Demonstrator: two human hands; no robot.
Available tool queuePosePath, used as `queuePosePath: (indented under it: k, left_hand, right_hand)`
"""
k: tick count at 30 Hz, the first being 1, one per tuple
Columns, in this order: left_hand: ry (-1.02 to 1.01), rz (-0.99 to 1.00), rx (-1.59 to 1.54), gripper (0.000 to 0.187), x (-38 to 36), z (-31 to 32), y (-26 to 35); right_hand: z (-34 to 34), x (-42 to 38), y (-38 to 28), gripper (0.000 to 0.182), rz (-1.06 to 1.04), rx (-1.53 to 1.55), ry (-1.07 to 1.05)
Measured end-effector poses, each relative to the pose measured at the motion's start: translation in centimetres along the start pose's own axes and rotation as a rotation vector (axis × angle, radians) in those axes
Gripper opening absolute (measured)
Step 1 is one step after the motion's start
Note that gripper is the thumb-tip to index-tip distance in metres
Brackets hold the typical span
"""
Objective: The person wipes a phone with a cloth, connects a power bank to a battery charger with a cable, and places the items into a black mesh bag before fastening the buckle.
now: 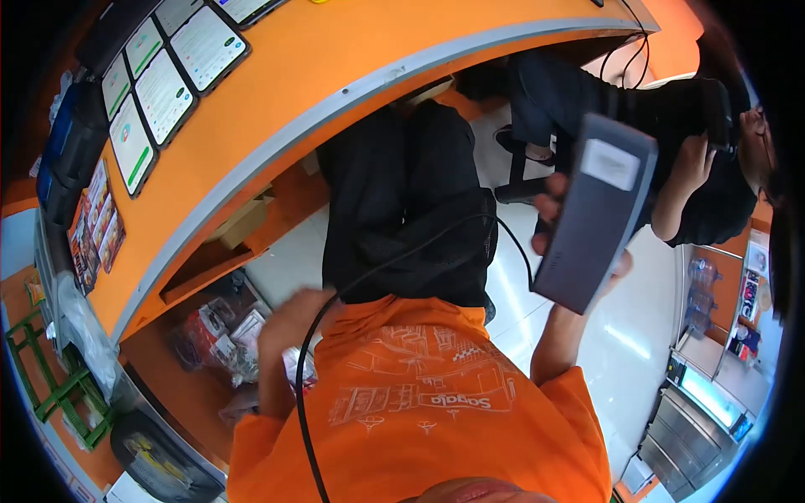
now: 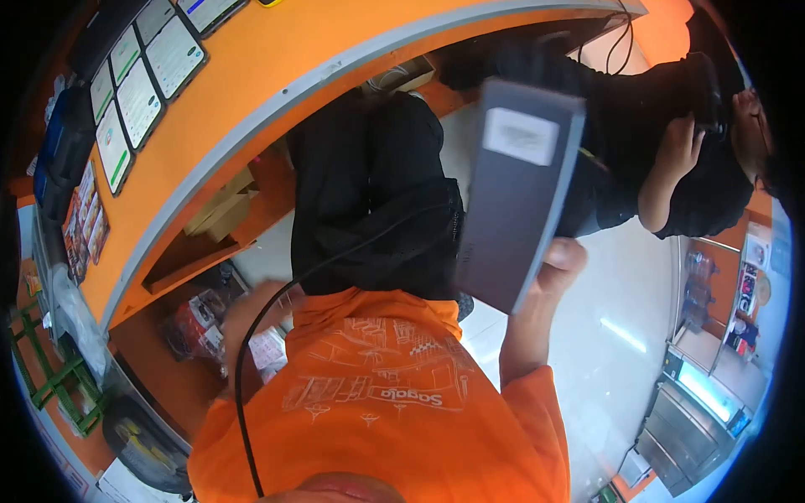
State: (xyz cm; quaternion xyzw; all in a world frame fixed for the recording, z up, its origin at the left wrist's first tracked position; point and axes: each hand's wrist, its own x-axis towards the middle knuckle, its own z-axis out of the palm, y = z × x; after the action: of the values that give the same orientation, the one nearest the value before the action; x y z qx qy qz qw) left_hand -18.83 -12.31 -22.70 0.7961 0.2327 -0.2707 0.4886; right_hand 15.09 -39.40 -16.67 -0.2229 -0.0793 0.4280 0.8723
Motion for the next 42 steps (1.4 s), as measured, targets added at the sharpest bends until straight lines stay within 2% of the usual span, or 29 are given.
queuePosePath:
  k: [2,4,6,8,10,12,14,15,17,19,20,22,23,25,27,28,30,31,34,35,36,38,40,41,42]
  left_hand:
    - [-0.380,0.057,0.024,0.019,-0.6,2.3,3.9]
    - [-0.306,0.380,-0.143,0.019,-0.6,4.4,7.6]
    - [-0.135,0.690,-0.297,0.017,0.6,3.7,12.5]
    - [-0.012,0.794,-0.216,0.012,2.0,2.0,15.7]
    - [0.253,0.889,0.008,0.010,2.0,-0.3,18.9]
    - [0.459,0.982,-0.004,0.011,0.5,-2.7,22.2]
    - [0.554,1.071,-0.058,0.018,-2.7,-6.3,24.5]
    - [0.629,1.121,-0.175,0.019,-4.6,-8.1,24.7]
    - [0.799,1.214,-0.431,0.022,-9.1,-11.8,23.4]
    - [0.949,1.335,-0.471,0.025,-12.9,-15.6,22.0]
    - [1.001,1.389,-0.374,0.026,-15.0,-17.8,21.4]
    - [1.298,1.299,-0.094,0.033,-16.1,-17.9,24.1]
    - [1.462,1.058,0.080,0.039,-14.8,-15.3,27.5]
    - [1.421,0.712,0.312,0.046,-16.0,-15.2,29.0]
    - [1.129,0.567,0.393,0.047,-22.5,-20.7,26.7]
    - [1.074,0.511,0.451,0.046,-24.5,-22.5,25.9]
    - [1.067,0.375,0.590,0.044,-26.9,-25.0,23.7]
    - [1.088,0.322,0.649,0.044,-27.6,-26.1,22.7]
    - [1.197,0.177,0.789,0.041,-29.4,-28.7,19.9]
    - [1.238,0.140,0.820,0.040,-30.0,-29.3,19.3]
    - [1.278,0.096,0.850,0.039,-30.6,-29.9,18.5]
    - [1.353,0.028,0.902,0.038,-32.1,-30.7,17.3]
    - [1.427,-0.031,0.956,0.036,-33.3,-31.2,16.8]
    - [1.460,-0.054,0.977,0.036,-33.9,-31.5,16.4]
    - [1.491,-0.077,1.002,0.035,-34.2,-31.7,16.2]
  right_hand:
    - [3.9,1.4,-0.5,0.096,-0.028,-0.010,-0.163]
    - [5.6,2.3,-1.2,0.095,-0.049,0.054,-0.259]
    - [6.2,2.7,-2.5,0.093,-0.070,0.116,-0.284]
    - [7.2,2.2,-3.3,0.092,-0.113,0.119,-0.283]
    - [8.5,1.8,-3.6,0.089,-0.167,0.119,-0.279]
    - [10.1,1.1,-3.6,0.085,-0.215,0.152,-0.257]
    - [11.7,0.8,-2.9,0.092,-0.322,0.106,-0.170]
    - [12.5,0.6,-2.4,0.102,-0.400,0.032,-0.086]
    - [11.5,0.8,-3.3,0.099,-0.466,-0.047,-0.057]
    - [12.0,1.2,-3.6,0.094,-0.486,-0.132,-0.040]
    - [12.8,1.2,-2.8,0.083,-0.516,-0.128,-0.043]
    - [15.6,1.9,-1.3,0.063,-0.514,-0.078,-0.116]
    - [16.6,2.0,-1.1,0.054,-0.475,-0.056,-0.135]
    - [17.4,2.0,-0.9,0.034,-0.321,0.035,-0.255]
    - [17.8,1.8,-0.3,0.039,-0.360,0.064,-0.218]
    - [17.9,1.7,-0.2,0.042,-0.374,0.071,-0.194]
    - [17.7,1.4,0.0,0.037,-0.279,0.105,-0.133]
    - [17.4,0.9,0.3,0.026,-0.268,-0.001,-0.072]
    - [16.1,0.0,2.7,0.015,-0.184,0.018,-0.080]
    - [16.9,-0.8,3.7,0.020,-0.106,0.030,-0.111]
    - [16.4,-0.7,5.3,0.033,-0.104,0.032,-0.074]
    - [15.2,-0.9,8.5,0.061,-0.001,0.043,-0.168]
    - [17.7,-2.0,10.0,0.071,0.117,-0.019,-0.242]
    - [17.8,-2.3,10.9,0.076,0.244,-0.056,-0.233]
    - [17.5,-2.8,12.1,0.073,0.244,-0.099,-0.250]
